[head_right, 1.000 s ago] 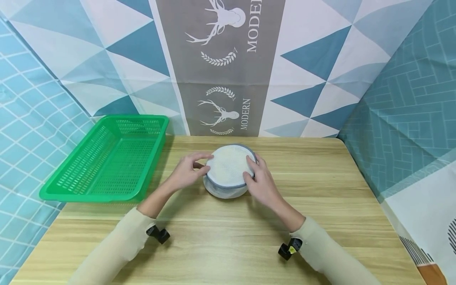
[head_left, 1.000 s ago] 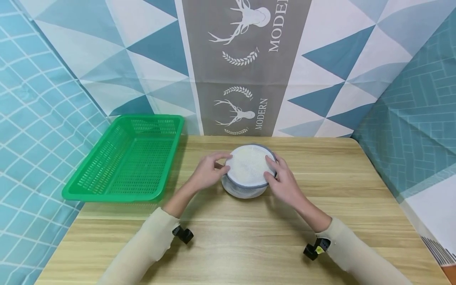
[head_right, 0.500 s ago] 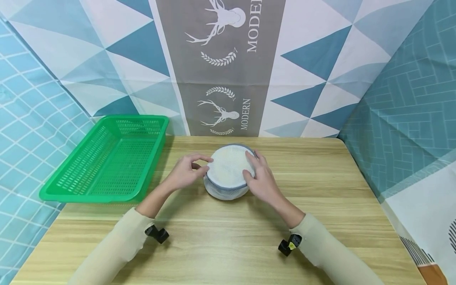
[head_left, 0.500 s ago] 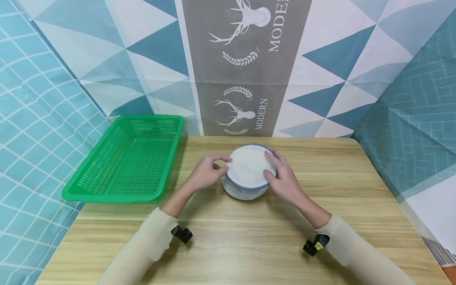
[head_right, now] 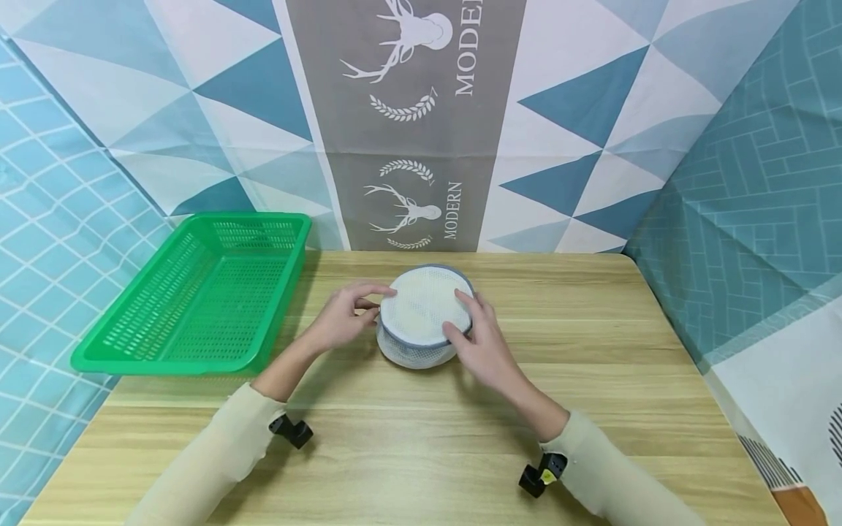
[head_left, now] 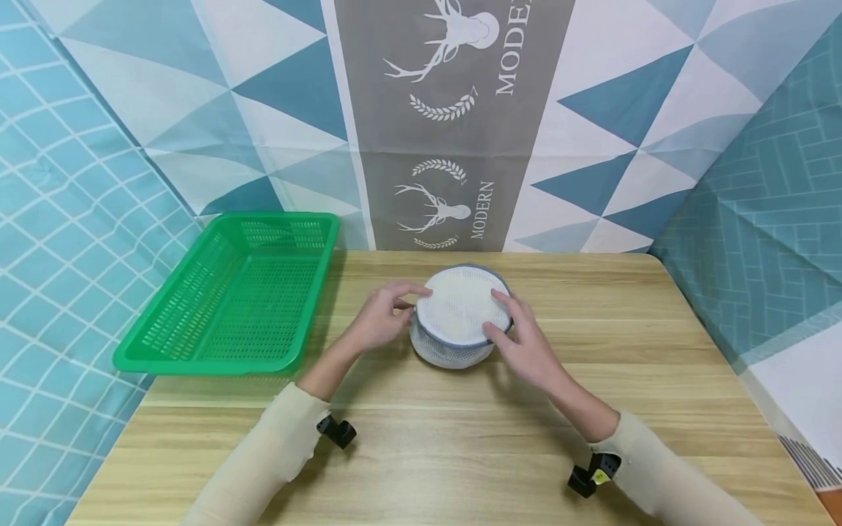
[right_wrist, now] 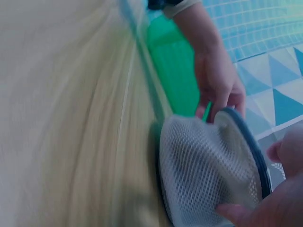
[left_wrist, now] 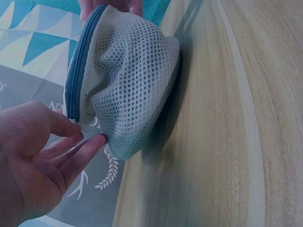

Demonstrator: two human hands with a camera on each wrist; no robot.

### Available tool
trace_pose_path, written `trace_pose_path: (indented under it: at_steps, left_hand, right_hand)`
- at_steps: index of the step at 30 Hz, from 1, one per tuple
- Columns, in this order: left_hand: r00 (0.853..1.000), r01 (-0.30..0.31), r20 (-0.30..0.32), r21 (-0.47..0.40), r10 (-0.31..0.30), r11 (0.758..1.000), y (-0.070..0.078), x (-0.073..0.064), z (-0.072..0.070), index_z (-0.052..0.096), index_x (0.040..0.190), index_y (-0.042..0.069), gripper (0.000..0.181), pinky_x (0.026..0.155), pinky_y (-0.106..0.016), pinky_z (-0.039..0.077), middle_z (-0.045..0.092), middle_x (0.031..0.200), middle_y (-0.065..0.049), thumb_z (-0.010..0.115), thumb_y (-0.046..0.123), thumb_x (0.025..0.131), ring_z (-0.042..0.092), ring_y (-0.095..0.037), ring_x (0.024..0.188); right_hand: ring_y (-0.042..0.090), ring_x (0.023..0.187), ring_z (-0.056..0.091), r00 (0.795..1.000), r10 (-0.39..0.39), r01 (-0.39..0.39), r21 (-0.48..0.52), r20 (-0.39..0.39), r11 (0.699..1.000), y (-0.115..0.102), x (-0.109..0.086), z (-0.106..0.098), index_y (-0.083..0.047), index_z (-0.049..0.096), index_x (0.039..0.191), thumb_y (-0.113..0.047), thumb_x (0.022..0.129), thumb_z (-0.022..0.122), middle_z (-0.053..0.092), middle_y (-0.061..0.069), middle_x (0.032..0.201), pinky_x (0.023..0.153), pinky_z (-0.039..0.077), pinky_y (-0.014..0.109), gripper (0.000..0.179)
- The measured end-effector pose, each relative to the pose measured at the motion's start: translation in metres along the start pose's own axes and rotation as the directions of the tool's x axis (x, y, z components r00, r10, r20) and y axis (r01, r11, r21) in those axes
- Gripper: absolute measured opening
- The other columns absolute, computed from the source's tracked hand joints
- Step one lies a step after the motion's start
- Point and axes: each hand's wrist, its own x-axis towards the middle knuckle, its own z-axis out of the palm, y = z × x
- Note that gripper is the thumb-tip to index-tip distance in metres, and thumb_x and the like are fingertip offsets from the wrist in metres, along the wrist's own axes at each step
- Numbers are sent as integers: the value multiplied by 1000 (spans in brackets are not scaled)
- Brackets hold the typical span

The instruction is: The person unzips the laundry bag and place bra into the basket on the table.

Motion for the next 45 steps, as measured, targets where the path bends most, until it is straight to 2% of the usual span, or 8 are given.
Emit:
trace_pose_path:
  at_steps: [6, 10, 24, 29, 33, 39, 42, 45]
  left_hand:
    - [1000, -18, -14, 17, 18, 1000, -1, -2, 2, 76, 141, 6, 52, 98, -41, 71, 64, 159, -23, 65, -19, 96, 80, -48, 122]
    - [1000, -19, -19, 14, 20, 1000, -1, -3, 3, 75, 141, 5, 50, 97, -40, 71, 65, 158, -24, 66, -18, 98, 80, -48, 122]
    - [1000, -19, -12, 16, 19, 1000, -1, -10, 4, 78, 136, 6, 42, 94, -37, 71, 68, 154, -20, 72, -13, 99, 82, -45, 118]
    - [999, -30, -11, 17, 30, 999, -1, -12, 6, 78, 136, 5, 43, 93, -33, 71, 68, 152, -21, 73, -14, 98, 82, -43, 117]
    - [999, -38, -4, 18, 38, 999, -3, -12, 4, 76, 140, 6, 46, 91, -33, 71, 66, 155, -22, 72, -14, 98, 82, -44, 119]
    - [997, -77, -20, 22, 78, 997, -7, -8, -1, 67, 152, 7, 58, 89, -36, 72, 58, 161, -25, 71, -14, 98, 78, -46, 128]
    - [994, -101, -28, 25, 101, 995, -9, -4, -3, 63, 157, 8, 63, 89, -37, 72, 57, 164, -25, 71, -14, 99, 77, -46, 130]
    - [992, -125, -3, 26, 125, 992, -10, 0, -4, 64, 156, 6, 61, 94, -38, 71, 58, 166, -25, 70, -15, 98, 78, -46, 129]
  right_hand:
    - [47, 161, 43, 1000, -18, 18, 9, -4, 1000, 0, -5, 8, -8, 37, 175, -21, 114, 64, 32, 32, 177, 129, 45, 65, 68]
    - [44, 156, 46, 1000, -9, 9, -3, -18, 1000, 3, -4, 10, -9, 37, 175, -22, 114, 63, 38, 31, 174, 129, 42, 64, 67]
    - [49, 172, 30, 1000, -19, 18, -24, -9, 1000, 10, 9, 5, -7, 37, 175, -26, 118, 55, 37, 28, 178, 141, 21, 69, 63]
    - [50, 170, 33, 1000, -24, 24, -30, -9, 999, 11, 13, 4, -7, 40, 174, -26, 118, 56, 39, 28, 177, 141, 22, 71, 61]
    - [53, 170, 31, 999, -32, 31, -35, -12, 999, 8, 14, 2, -8, 39, 174, -25, 117, 57, 34, 31, 179, 140, 21, 72, 63]
    - [56, 171, 25, 999, -38, 36, -51, -38, 998, 6, 13, 1, -8, 32, 177, -27, 114, 64, 18, 33, 185, 138, 29, 72, 73]
    - [55, 171, 26, 998, -50, 47, -65, -45, 997, 7, 11, 1, -7, 30, 177, -29, 111, 70, 17, 33, 185, 136, 34, 71, 81]
    - [53, 168, 34, 998, -58, 56, -68, -26, 996, 7, 9, 2, -5, 30, 177, -31, 106, 78, 19, 33, 184, 131, 43, 69, 89]
